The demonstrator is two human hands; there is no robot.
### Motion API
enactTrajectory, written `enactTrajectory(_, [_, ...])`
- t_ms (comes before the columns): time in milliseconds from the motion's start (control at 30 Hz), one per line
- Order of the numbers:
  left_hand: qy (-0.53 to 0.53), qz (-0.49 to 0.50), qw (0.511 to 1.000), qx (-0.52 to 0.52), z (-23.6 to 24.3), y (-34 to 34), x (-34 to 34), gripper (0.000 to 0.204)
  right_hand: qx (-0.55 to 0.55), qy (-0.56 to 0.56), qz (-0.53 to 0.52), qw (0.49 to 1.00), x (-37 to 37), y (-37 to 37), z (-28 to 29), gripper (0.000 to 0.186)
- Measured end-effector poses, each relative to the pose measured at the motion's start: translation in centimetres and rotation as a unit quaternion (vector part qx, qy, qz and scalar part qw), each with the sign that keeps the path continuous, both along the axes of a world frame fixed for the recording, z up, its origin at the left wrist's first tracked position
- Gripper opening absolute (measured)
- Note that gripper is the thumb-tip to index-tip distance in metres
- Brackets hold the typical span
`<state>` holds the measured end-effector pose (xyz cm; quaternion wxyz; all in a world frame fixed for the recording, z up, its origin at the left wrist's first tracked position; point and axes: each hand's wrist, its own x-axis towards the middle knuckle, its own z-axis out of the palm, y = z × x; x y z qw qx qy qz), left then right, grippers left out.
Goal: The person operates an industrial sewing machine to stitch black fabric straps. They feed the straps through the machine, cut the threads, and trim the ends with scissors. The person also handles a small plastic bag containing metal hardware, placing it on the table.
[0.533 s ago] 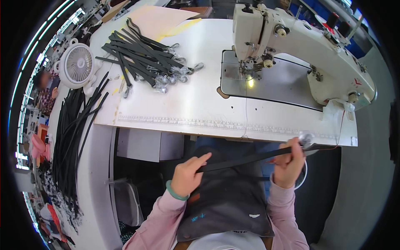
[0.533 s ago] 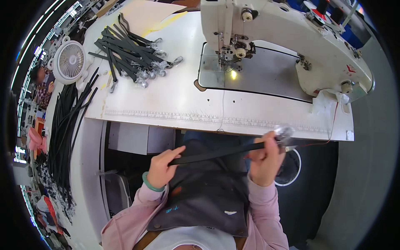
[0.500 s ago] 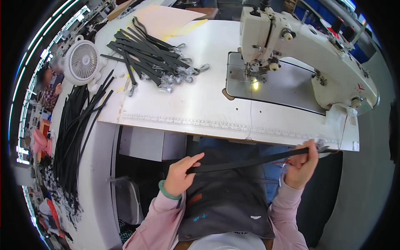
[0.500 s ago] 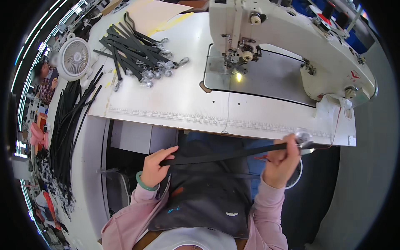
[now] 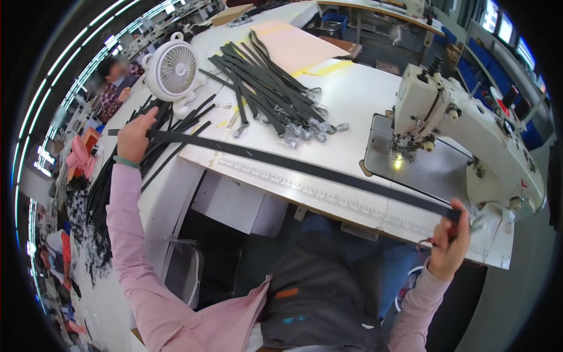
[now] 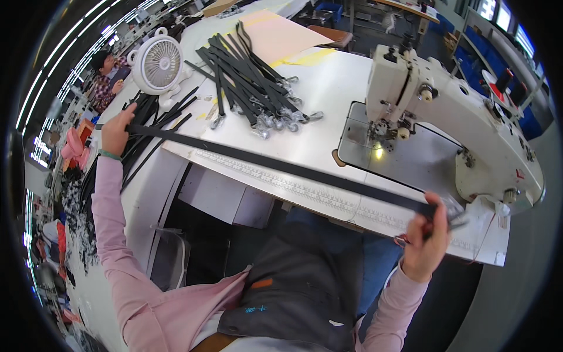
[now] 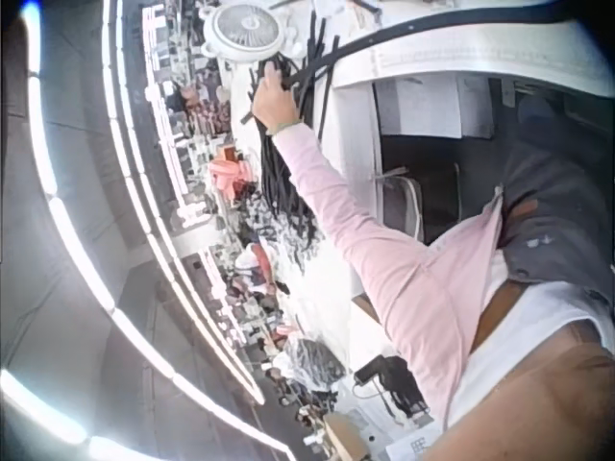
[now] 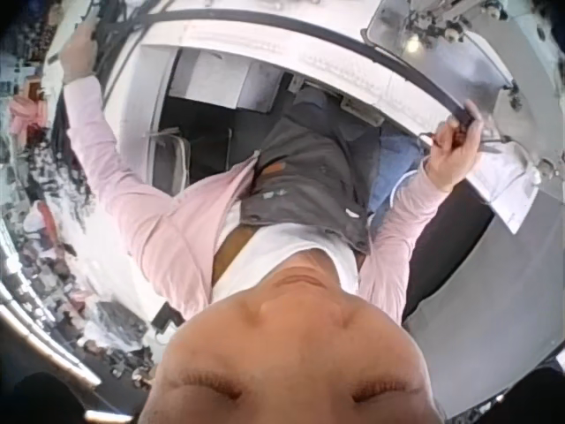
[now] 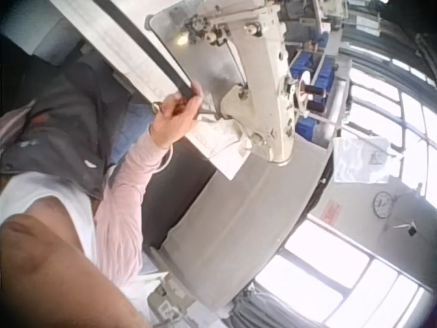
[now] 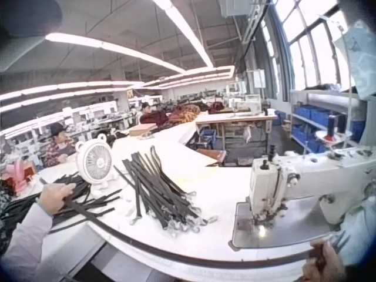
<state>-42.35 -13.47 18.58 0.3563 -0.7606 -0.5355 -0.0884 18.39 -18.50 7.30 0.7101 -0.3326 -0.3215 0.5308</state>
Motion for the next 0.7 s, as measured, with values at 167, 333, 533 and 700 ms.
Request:
enactTrajectory(167, [0.039,0.386,0.922,-0.022,-0.8,5.3,0.7,0.082,0.035,-0.432,0.076,0.898,-1.6,5.8,2.4,0.036])
enactTrajectory(333, [-0.164,-0.134,0.966,-0.145,-8.1,4.0,18.3,0.062,0.077,-0.748,-0.098,0.651,1.3,5.3,-1.3,0.029])
enactTrajectory(533, [-0.191,-0.455,0.823,-0.282,-15.2,-1.3,34.9,0.046,0.200,-0.835,-0.026,0.512,1.3,6.3,-3.5,0.023])
enactTrajectory(700, [-0.195,-0.468,0.843,-0.179,-18.5,-1.1,39.2,0.040,0.211,-0.803,0.011,0.557,-0.6,7.7,-4.6,0.022])
